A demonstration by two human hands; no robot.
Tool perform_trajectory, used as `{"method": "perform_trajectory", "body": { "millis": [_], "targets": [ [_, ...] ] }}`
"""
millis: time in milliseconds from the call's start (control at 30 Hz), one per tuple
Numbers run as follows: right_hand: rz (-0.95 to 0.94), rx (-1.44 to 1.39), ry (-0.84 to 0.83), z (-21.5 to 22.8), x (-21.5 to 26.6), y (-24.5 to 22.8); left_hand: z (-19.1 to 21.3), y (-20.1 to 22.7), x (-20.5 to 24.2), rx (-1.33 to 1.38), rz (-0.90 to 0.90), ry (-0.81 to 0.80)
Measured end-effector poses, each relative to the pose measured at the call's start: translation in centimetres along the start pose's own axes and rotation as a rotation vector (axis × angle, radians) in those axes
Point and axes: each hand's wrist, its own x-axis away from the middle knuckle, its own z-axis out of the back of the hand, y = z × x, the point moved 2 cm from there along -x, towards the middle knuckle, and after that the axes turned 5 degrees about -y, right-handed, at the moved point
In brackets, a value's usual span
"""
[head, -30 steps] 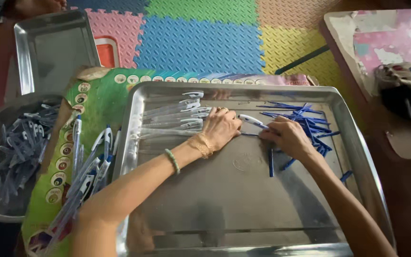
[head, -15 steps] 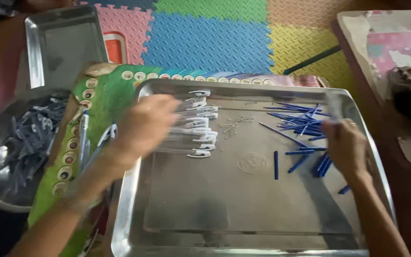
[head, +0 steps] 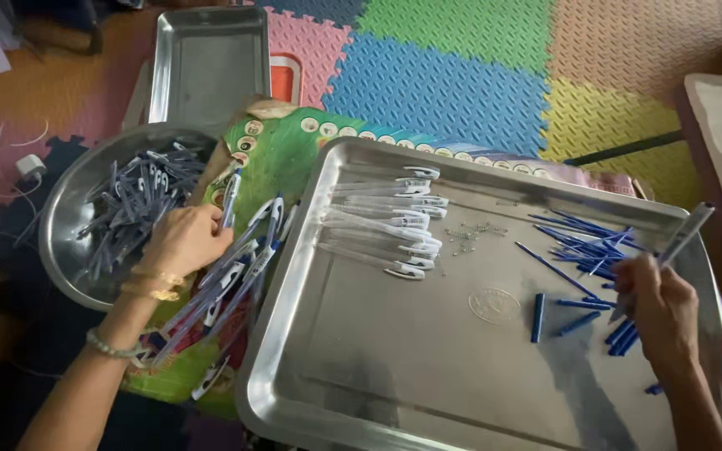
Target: The person assembles pens by hand on a metal tray, inserting ink cartridges into barrels and attaching caps before placing them in a bowl.
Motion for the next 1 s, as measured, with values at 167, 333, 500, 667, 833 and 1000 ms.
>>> {"method": "perform_trajectory", "body": {
  "millis": [167, 333, 500, 667, 833, 1000],
  "targets": [
    [0.069, -0.034, -0.042, -0.4, 1.2, -1.0, 0.8, 1.1, -1.4, -0.056, 0.073, -0.047],
    [0.007, -0.221, 0.001, -1.1, 3.7, -4.6, 0.8, -0.1, -2.0, 0.109, -0.072, 0.044],
    [0.143, -0.431, -0.065, -2.5, 5.9, -6.7, 3.2, 6.6, 2.2, 0.747, -0.351, -0.132],
    [0.096, -0.51, -0.146, -4.5, 8.2, -11.4, 3.4, 16.9, 6.0, 1.352, -0.401, -0.673],
    [0.392, -0.728, -0.227, -7.4, 9.4, -14.6, -2.3, 22.5, 5.3, 1.444, -0.526, -0.767],
    [0.42, -0.726, -0.198, -8.8, 9.0, -15.9, -1.2, 25.8, 7.4, 1.412, -0.543, -0.82]
  ]
}}
